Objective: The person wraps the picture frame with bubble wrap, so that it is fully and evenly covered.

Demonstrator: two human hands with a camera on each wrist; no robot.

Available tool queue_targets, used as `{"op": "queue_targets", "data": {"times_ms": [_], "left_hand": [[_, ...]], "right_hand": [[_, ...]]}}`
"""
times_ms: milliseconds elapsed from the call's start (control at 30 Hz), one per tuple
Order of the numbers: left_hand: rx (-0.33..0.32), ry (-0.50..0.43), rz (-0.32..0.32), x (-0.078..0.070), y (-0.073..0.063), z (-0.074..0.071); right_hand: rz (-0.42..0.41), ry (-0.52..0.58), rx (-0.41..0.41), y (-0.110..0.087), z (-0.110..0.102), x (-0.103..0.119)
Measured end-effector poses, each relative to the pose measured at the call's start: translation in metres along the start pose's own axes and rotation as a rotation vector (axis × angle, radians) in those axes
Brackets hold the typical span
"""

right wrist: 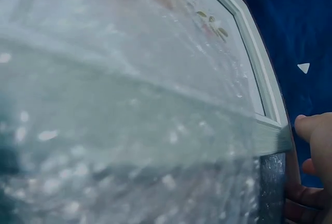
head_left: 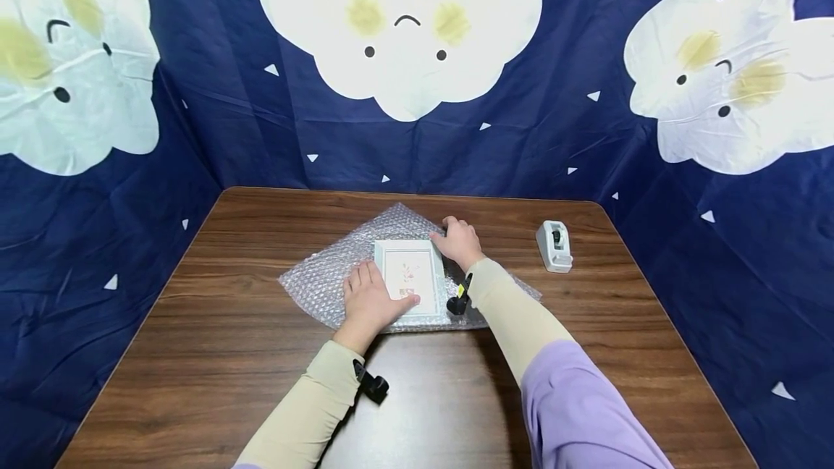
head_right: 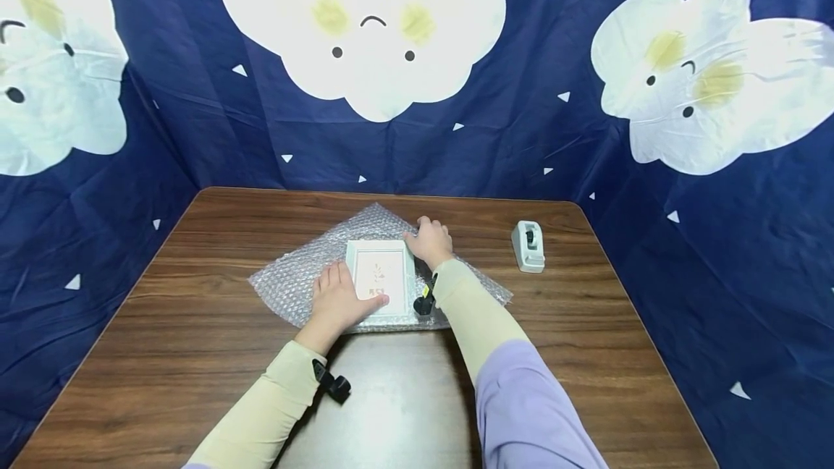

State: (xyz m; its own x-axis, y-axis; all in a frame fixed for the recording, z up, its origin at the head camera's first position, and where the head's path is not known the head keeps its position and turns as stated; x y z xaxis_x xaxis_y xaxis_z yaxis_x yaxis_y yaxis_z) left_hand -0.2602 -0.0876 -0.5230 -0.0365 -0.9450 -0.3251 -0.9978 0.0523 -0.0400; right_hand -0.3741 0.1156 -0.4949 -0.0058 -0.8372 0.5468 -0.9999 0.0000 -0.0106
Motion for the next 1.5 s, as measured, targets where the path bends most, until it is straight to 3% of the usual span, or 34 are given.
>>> {"op": "queue_targets", "data": {"times_ms": [433,700,967,1500], "left_hand": [[0.013,0.013,0.008,-0.005,-0.002,0.001],[0.005,0.011,0.012,-0.005,-0.002,0.001],[-0.023,0.001,0.015,-0.005,-0.002,0.003],[-0.051,-0.001,0.008,-0.001,-0.001,-0.001]], "right_hand": [[0.062,0.060,0.073,0.012,0.001,-0.002],[0.058,0.281,0.066,0.019,0.000,0.007],[-0.031,0.344,0.038,0.024,-0.002,0.028],[-0.346,0.392,-0.005,0.023,-0.007,0.078]]}}
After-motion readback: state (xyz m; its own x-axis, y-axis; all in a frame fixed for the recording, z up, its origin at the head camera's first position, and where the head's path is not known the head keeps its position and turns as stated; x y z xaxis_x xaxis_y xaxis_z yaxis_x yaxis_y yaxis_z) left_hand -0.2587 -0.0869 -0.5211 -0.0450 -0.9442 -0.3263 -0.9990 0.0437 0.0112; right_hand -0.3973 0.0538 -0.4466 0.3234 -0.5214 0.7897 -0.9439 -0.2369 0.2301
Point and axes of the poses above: each hand's wrist, its own y-axis towards the middle knuckle, its own z-axis out of the palm, x = y × z, the point moved 3 cm from there along y, towards the middle knuckle, and after that the axes turned 5 degrees about y, right-handed, at the moved point
